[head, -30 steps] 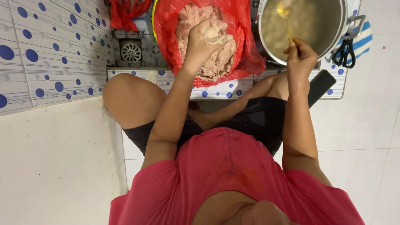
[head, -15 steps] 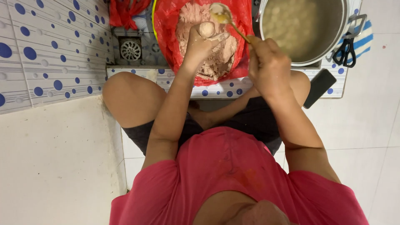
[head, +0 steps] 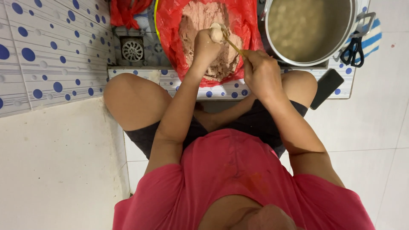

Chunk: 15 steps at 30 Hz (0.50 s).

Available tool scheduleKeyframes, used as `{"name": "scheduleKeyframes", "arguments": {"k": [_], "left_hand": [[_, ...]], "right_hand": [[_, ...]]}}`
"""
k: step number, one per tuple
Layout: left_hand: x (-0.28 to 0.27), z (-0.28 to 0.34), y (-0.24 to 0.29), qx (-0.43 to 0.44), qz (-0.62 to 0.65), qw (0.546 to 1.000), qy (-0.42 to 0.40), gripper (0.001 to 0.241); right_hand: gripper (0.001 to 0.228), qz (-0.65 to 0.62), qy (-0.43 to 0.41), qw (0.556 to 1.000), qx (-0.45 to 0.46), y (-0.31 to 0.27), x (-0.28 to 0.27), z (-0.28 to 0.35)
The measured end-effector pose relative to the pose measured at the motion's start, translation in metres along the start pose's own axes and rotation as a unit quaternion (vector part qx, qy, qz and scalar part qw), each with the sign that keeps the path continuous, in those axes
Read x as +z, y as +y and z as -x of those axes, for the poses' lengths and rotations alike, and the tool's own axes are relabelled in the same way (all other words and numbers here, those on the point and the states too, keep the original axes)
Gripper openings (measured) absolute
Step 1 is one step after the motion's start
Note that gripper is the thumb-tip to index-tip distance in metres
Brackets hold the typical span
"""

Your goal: Using a spoon to scoop meat paste from a plastic bag and dropping it into a pot of boiling water to make meatballs.

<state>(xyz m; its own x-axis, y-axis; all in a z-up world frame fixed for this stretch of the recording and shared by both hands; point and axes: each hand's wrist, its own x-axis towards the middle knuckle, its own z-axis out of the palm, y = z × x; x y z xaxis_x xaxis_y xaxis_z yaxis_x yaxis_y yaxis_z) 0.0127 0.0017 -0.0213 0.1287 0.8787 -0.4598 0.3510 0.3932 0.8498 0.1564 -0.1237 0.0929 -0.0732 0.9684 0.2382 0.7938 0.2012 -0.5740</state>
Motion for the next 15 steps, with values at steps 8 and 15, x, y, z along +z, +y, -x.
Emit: {"name": "scheduleKeyframes", "arguments": {"k": [8, 15], "left_hand": [[0.003, -0.003, -0.021, 0.117, -0.164, 0.979, 0.041, 0.017], [0.008, -0.025, -0.047, 0.144, -0.247, 0.956, 0.063, 0.016]], "right_hand": [[0.016, -0.222, -0.075, 0.938, 0.255, 0.045, 0.012, 0.013], [0.019, -0.246, 0.047, 0.925, 0.286, 0.148, 0.006, 0.043]]}}
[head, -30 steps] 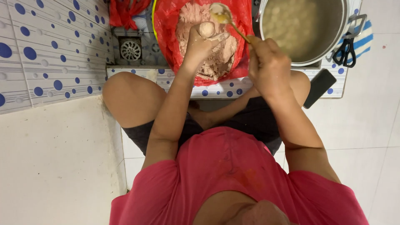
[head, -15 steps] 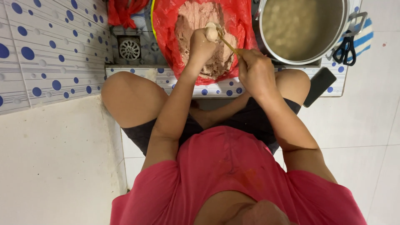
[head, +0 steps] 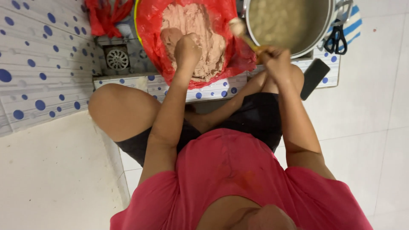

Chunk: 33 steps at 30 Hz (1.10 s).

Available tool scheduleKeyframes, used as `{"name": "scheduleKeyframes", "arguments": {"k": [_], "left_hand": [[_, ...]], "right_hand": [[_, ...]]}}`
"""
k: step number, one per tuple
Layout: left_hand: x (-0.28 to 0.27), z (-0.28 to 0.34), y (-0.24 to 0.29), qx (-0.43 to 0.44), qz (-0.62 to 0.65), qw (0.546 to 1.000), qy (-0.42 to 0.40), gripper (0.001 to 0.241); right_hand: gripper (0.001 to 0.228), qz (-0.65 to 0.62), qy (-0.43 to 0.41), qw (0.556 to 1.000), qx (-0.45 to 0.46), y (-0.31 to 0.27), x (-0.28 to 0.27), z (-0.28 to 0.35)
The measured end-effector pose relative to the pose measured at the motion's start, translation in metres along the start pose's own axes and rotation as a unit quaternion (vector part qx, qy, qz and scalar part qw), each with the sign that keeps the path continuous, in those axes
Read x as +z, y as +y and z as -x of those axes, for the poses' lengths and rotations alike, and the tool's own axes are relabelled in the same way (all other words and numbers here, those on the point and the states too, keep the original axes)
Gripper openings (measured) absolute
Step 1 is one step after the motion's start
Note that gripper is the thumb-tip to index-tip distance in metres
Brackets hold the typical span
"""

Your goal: Using a spoon to scoop meat paste from a plastic bag and dropping it into a pot of boiling water to make meatballs.

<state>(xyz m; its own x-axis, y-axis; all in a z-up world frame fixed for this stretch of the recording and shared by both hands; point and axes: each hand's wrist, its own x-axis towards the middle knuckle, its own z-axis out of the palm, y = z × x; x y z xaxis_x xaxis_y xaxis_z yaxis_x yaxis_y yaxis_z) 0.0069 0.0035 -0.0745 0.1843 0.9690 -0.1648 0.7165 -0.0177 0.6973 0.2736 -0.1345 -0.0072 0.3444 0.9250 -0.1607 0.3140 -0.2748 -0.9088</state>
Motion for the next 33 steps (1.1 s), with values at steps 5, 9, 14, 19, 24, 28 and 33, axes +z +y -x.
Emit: {"name": "scheduleKeyframes", "arguments": {"k": [5, 9, 14, 19, 24, 28, 33], "left_hand": [[-0.004, 0.0, 0.002, 0.01, 0.022, 1.0, 0.012, 0.023], [-0.015, 0.006, 0.014, -0.034, 0.035, 0.999, -0.017, 0.034], [-0.018, 0.007, 0.015, -0.035, 0.043, 0.998, -0.013, 0.034], [-0.018, 0.005, 0.009, -0.047, 0.07, 0.996, 0.019, 0.028], [-0.013, -0.001, -0.005, 0.023, 0.135, 0.988, 0.07, 0.035], [-0.024, 0.009, 0.016, 0.01, 0.091, 0.996, -0.023, 0.026], [-0.02, -0.001, 0.028, -0.041, -0.005, 0.994, -0.098, 0.035]], "right_hand": [[0.02, 0.27, 0.077, 0.959, -0.049, 0.102, -0.068, -0.048], [0.031, 0.386, 0.08, 0.919, -0.022, 0.141, -0.094, -0.056], [0.03, 0.418, 0.105, 0.902, -0.021, 0.154, -0.097, -0.049], [0.031, 0.348, 0.114, 0.926, -0.085, 0.124, -0.085, -0.042], [0.02, 0.141, 0.161, 0.976, -0.037, 0.122, -0.057, -0.053], [0.02, 0.053, 0.21, 0.973, -0.073, 0.126, -0.027, -0.056], [0.022, -0.052, 0.253, 0.964, -0.063, 0.121, -0.02, -0.055]]}}
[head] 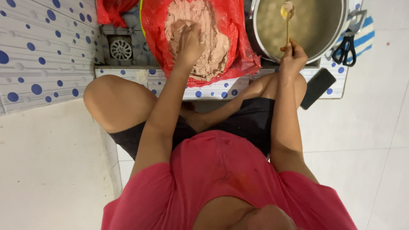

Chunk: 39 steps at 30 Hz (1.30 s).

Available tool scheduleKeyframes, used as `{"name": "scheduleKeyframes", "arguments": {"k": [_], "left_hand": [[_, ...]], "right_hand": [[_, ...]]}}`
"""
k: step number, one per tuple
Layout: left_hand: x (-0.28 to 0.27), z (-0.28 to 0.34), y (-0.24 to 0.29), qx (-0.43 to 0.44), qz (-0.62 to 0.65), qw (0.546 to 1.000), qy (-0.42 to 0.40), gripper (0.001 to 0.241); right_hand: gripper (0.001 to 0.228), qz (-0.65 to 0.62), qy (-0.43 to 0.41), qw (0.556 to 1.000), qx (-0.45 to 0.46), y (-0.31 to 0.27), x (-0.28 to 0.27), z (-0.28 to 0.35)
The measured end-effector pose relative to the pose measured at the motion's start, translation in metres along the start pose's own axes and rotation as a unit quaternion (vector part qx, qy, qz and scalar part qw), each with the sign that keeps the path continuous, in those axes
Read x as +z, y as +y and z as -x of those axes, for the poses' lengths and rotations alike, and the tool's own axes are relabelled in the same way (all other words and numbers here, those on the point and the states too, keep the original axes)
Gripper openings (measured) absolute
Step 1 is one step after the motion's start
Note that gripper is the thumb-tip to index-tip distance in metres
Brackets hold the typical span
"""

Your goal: Using a spoon to scoop meat paste from a plastic bag and dropping it into a pot of boiling water to make meatballs.

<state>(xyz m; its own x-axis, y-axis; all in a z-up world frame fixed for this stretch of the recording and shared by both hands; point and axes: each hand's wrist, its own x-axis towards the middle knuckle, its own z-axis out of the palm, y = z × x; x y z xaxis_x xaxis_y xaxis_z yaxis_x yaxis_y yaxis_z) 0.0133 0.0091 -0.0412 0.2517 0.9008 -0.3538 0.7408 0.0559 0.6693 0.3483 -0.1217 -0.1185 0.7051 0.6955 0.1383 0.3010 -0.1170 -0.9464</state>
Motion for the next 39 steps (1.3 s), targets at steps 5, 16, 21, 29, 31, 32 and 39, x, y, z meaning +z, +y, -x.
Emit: {"name": "scheduleKeyframes", "arguments": {"k": [5, 16, 21, 29, 31, 32, 39], "left_hand": [[0.015, -0.031, 0.022, 0.008, -0.019, 1.0, -0.02, 0.067], [0.038, -0.067, 0.021, 0.023, 0.059, 0.994, 0.091, 0.027], [0.062, -0.078, 0.008, 0.061, -0.075, 0.995, 0.033, 0.089], [0.064, -0.074, 0.012, 0.051, -0.086, 0.994, -0.05, 0.097], [0.057, -0.073, 0.019, 0.055, -0.079, 0.992, -0.077, 0.099], [0.047, -0.069, 0.028, 0.075, -0.115, 0.988, -0.077, 0.067], [0.034, -0.06, 0.037, 0.165, -0.215, 0.959, -0.087, 0.027]], "right_hand": [[0.02, -0.003, 0.015, 1.0, 0.012, 0.011, -0.001, -0.007], [0.02, -0.032, -0.006, 0.999, 0.04, 0.004, 0.002, -0.008], [0.021, -0.045, -0.001, 0.997, 0.057, 0.0, 0.002, -0.007], [0.02, -0.046, -0.011, 0.997, 0.066, -0.009, 0.014, -0.01], [0.021, -0.03, -0.015, 0.997, 0.064, -0.018, 0.016, -0.01], [0.021, -0.021, -0.017, 0.998, 0.063, -0.019, 0.016, -0.011], [0.022, -0.009, -0.018, 0.999, 0.042, -0.013, 0.018, -0.011]]}}
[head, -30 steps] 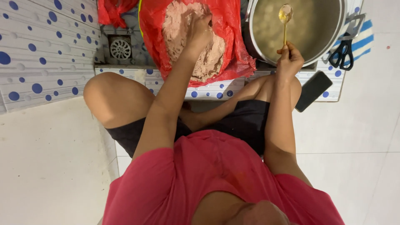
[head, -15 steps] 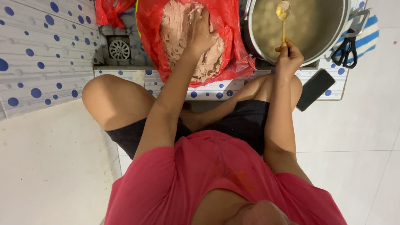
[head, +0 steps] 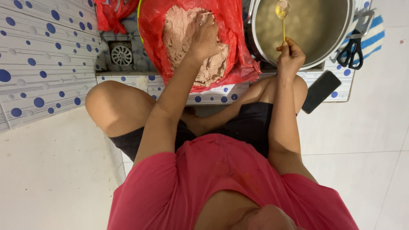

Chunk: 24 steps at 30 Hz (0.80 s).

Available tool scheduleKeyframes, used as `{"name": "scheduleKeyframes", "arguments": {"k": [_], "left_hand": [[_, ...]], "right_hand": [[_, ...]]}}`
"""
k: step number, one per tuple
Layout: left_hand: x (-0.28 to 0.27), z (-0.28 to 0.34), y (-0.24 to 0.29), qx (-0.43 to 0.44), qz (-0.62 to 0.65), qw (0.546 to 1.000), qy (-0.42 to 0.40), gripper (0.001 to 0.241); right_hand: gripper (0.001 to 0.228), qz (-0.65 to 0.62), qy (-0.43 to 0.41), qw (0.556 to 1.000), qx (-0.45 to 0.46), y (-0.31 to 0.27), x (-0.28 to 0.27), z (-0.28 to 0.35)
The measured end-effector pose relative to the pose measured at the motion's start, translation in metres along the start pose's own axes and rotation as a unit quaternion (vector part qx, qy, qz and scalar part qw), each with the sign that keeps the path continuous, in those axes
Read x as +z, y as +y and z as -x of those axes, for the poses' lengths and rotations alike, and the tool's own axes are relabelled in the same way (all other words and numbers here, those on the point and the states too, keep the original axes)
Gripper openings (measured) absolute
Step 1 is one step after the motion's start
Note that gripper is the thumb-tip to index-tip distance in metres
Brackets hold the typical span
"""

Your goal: Using a spoon to scoop meat paste from a plastic bag and dropping it into a pot of boiling water to make meatballs.

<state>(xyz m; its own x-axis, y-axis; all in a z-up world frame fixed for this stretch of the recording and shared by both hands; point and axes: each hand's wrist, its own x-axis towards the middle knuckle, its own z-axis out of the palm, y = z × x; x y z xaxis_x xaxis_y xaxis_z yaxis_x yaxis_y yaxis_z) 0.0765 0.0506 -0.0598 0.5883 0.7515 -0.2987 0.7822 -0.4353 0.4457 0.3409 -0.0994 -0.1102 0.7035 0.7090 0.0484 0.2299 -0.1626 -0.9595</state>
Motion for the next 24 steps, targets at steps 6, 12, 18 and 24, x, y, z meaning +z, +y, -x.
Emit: {"name": "scheduleKeyframes", "arguments": {"k": [6, 12, 18, 24], "left_hand": [[0.012, 0.01, 0.007, 0.027, 0.023, 0.999, -0.023, 0.041], [-0.016, 0.046, 0.028, 0.0, 0.027, 0.996, -0.087, 0.049], [0.013, 0.069, 0.011, 0.048, -0.03, 0.996, -0.067, 0.056], [0.043, 0.07, -0.008, 0.126, -0.176, 0.976, -0.032, 0.057]], "right_hand": [[0.022, -0.009, 0.001, 1.0, 0.006, 0.003, 0.0, 0.0], [0.02, 0.016, -0.005, 1.0, 0.005, 0.001, -0.006, 0.004], [0.021, 0.011, -0.001, 1.0, -0.01, 0.005, -0.01, 0.004], [0.02, 0.048, 0.018, 0.997, -0.055, 0.025, -0.016, 0.002]]}}
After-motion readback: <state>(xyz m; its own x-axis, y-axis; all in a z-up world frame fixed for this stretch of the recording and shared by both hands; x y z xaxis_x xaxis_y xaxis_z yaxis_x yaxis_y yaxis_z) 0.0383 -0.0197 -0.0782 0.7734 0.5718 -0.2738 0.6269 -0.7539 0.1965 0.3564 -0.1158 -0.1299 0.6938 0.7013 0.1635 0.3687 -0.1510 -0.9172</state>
